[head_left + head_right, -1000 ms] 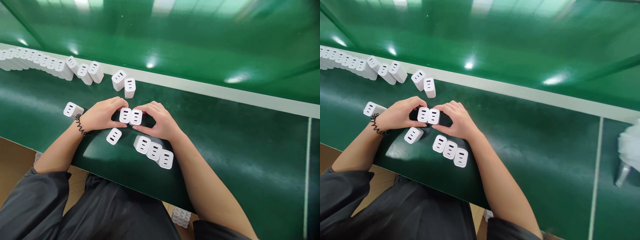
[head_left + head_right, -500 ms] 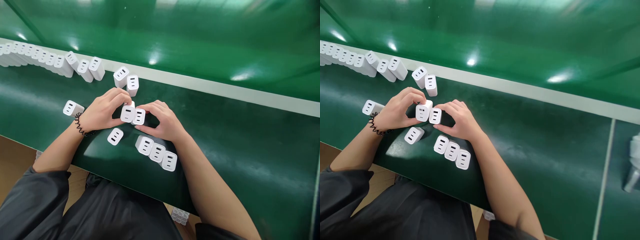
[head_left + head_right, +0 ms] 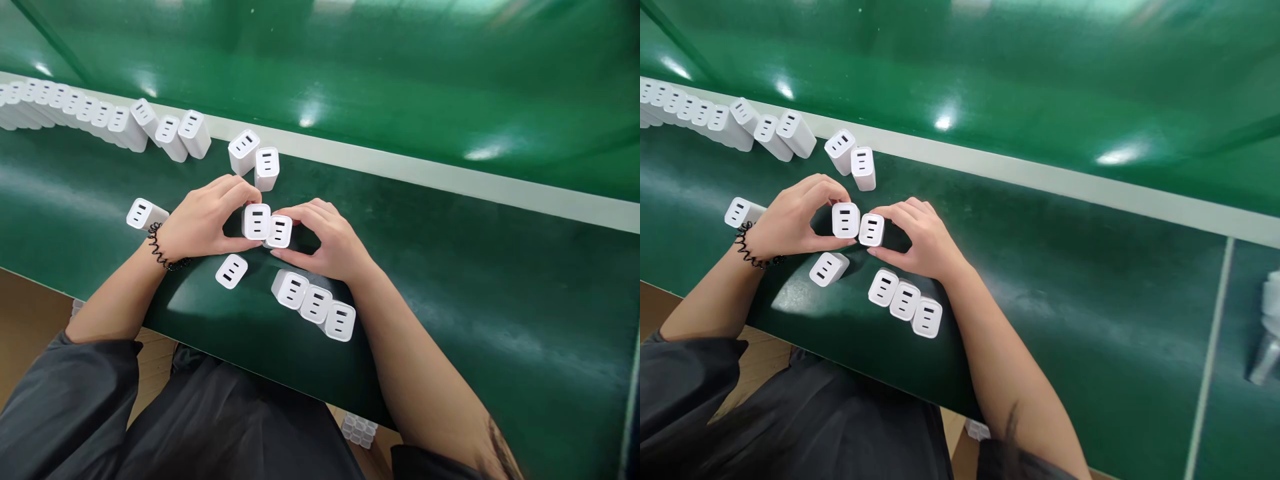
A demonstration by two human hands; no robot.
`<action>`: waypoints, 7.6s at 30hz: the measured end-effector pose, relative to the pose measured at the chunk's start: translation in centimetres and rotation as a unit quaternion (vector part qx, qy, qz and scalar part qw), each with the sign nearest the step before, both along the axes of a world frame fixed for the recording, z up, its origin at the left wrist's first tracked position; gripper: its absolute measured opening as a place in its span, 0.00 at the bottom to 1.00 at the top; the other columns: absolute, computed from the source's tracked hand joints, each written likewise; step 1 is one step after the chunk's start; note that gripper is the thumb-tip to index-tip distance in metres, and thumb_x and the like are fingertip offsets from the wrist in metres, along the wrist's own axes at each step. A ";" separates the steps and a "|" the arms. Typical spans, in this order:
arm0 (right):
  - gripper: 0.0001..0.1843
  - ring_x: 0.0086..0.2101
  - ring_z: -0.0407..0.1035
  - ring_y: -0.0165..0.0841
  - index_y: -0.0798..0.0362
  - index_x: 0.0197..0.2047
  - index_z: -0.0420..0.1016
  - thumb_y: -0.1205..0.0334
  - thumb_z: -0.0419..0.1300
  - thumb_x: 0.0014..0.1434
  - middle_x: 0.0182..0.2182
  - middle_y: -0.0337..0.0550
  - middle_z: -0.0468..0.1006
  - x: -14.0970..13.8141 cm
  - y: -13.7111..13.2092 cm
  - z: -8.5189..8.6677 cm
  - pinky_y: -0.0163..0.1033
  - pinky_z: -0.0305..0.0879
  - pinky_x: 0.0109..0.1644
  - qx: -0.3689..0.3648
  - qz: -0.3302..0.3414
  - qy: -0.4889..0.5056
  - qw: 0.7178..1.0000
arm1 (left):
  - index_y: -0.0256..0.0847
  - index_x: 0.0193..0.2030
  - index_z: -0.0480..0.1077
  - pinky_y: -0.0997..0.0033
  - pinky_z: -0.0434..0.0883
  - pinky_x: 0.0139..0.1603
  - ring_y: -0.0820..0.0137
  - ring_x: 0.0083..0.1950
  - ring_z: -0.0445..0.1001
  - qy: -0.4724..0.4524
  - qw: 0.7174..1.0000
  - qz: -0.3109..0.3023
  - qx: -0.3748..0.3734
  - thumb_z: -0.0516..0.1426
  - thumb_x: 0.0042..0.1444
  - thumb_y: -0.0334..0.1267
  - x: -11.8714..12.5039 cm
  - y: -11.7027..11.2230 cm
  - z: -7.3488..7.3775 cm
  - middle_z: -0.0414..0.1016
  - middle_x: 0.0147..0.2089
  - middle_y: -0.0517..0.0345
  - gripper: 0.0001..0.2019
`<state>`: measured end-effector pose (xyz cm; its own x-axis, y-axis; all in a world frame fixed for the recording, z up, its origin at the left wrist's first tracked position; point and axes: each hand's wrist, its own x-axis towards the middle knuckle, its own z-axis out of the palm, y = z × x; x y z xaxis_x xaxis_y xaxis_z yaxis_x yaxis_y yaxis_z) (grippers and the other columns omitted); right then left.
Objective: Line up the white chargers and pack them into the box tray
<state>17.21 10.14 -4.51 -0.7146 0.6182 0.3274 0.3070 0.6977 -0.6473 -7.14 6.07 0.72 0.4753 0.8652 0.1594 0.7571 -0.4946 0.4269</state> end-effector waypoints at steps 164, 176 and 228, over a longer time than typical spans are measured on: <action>0.23 0.37 0.71 0.38 0.49 0.55 0.76 0.45 0.63 0.62 0.36 0.43 0.80 0.3 0.3 0.5 0.47 0.59 0.50 -0.102 0.071 -0.031 0.992 | 0.45 0.59 0.65 0.66 0.70 0.47 0.63 0.50 0.73 0.090 0.980 0.045 -0.172 0.60 0.58 0.59 -3.2 -1.6 3.6 0.71 0.58 0.52 0.29; 0.18 0.38 0.71 0.38 0.48 0.48 0.77 0.47 0.65 0.60 0.39 0.43 0.82 0.2 0.3 0.7 0.48 0.58 0.53 -0.121 0.071 -0.031 0.990 | 0.46 0.58 0.66 0.72 0.67 0.51 0.67 0.53 0.72 0.114 0.954 -0.058 -0.270 0.53 0.62 0.45 -4.3 -1.8 4.1 0.72 0.57 0.57 0.19; 0.38 0.62 0.64 0.46 0.41 0.71 0.56 0.50 0.64 0.62 0.65 0.48 0.67 5.8 -10.0 1.8 0.57 0.66 0.64 -0.110 -0.063 -0.038 0.991 | 0.51 0.76 0.41 0.36 0.57 0.71 0.44 0.76 0.46 0.007 0.999 0.027 -0.047 0.59 0.57 0.63 -8.1 -6.9 -0.7 0.44 0.76 0.42 0.47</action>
<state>23.04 0.18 -2.74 -0.6451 0.7543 0.1218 0.4369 0.4949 -0.7511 -15.26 -0.82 0.07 0.4297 0.9002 0.0704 0.7874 -0.4117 0.4588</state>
